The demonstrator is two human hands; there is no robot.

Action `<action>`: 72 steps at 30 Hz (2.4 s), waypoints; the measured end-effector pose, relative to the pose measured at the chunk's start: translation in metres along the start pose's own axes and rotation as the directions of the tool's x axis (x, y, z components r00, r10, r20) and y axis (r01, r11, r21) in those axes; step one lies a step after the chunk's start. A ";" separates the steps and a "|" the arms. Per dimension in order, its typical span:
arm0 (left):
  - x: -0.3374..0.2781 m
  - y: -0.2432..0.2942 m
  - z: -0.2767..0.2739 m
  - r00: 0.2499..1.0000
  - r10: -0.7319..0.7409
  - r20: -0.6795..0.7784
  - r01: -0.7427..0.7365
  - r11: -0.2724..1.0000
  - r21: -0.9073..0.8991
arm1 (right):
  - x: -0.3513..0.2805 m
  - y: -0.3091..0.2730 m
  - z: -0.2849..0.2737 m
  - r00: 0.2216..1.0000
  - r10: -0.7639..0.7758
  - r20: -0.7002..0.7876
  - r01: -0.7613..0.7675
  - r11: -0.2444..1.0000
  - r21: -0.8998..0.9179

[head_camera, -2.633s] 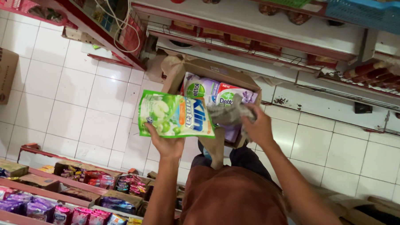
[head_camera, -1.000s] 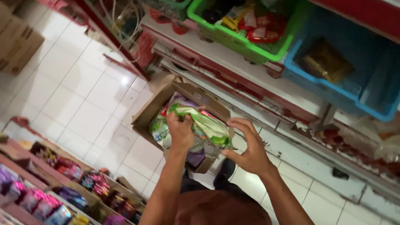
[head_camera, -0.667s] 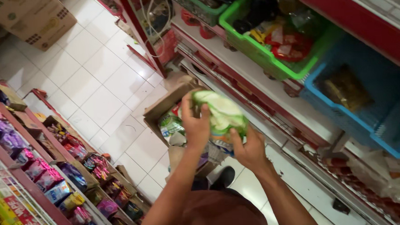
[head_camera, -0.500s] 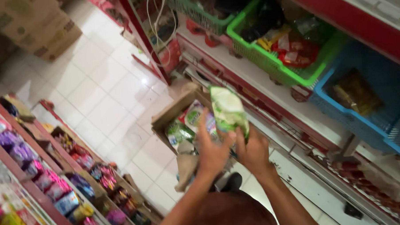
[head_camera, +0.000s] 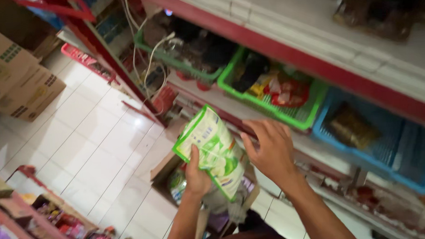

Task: The person picks up packets of cleaning products from a cardboard box on the floor and places them onto a metal shelf. They handle multiple packets of different brands, including Lantai and Dettol, arranging them on the shelf.

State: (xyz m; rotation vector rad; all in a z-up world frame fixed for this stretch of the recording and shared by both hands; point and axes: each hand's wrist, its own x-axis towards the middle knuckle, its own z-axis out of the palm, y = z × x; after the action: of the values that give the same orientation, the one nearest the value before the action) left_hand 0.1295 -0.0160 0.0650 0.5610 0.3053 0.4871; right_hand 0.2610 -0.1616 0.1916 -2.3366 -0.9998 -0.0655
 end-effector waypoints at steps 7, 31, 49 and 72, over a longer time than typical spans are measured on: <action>0.041 -0.008 0.021 0.982 -0.186 -0.005 0.185 0.979 -0.081 | 0.088 0.006 0.010 0.999 -0.026 0.045 0.038 0.959 -0.281; 0.031 -0.009 0.011 0.974 -0.169 0.149 0.205 0.938 -0.279 | -0.001 0.031 0.027 0.915 0.128 -0.382 0.077 0.875 0.478; -0.087 0.019 -0.073 0.993 -0.117 0.005 0.117 0.993 -0.008 | -0.126 0.002 0.133 0.975 -0.155 0.160 0.067 0.889 0.452; -0.109 0.013 -0.103 0.998 -0.029 0.058 -0.010 0.815 0.580 | -0.120 0.013 0.150 0.891 0.409 0.198 -0.394 0.475 0.787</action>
State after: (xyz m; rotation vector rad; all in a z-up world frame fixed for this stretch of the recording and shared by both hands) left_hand -0.0087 -0.0188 0.0054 1.1733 0.3982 0.3582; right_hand 0.1567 -0.1654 0.0300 -1.5990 -0.2851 0.4784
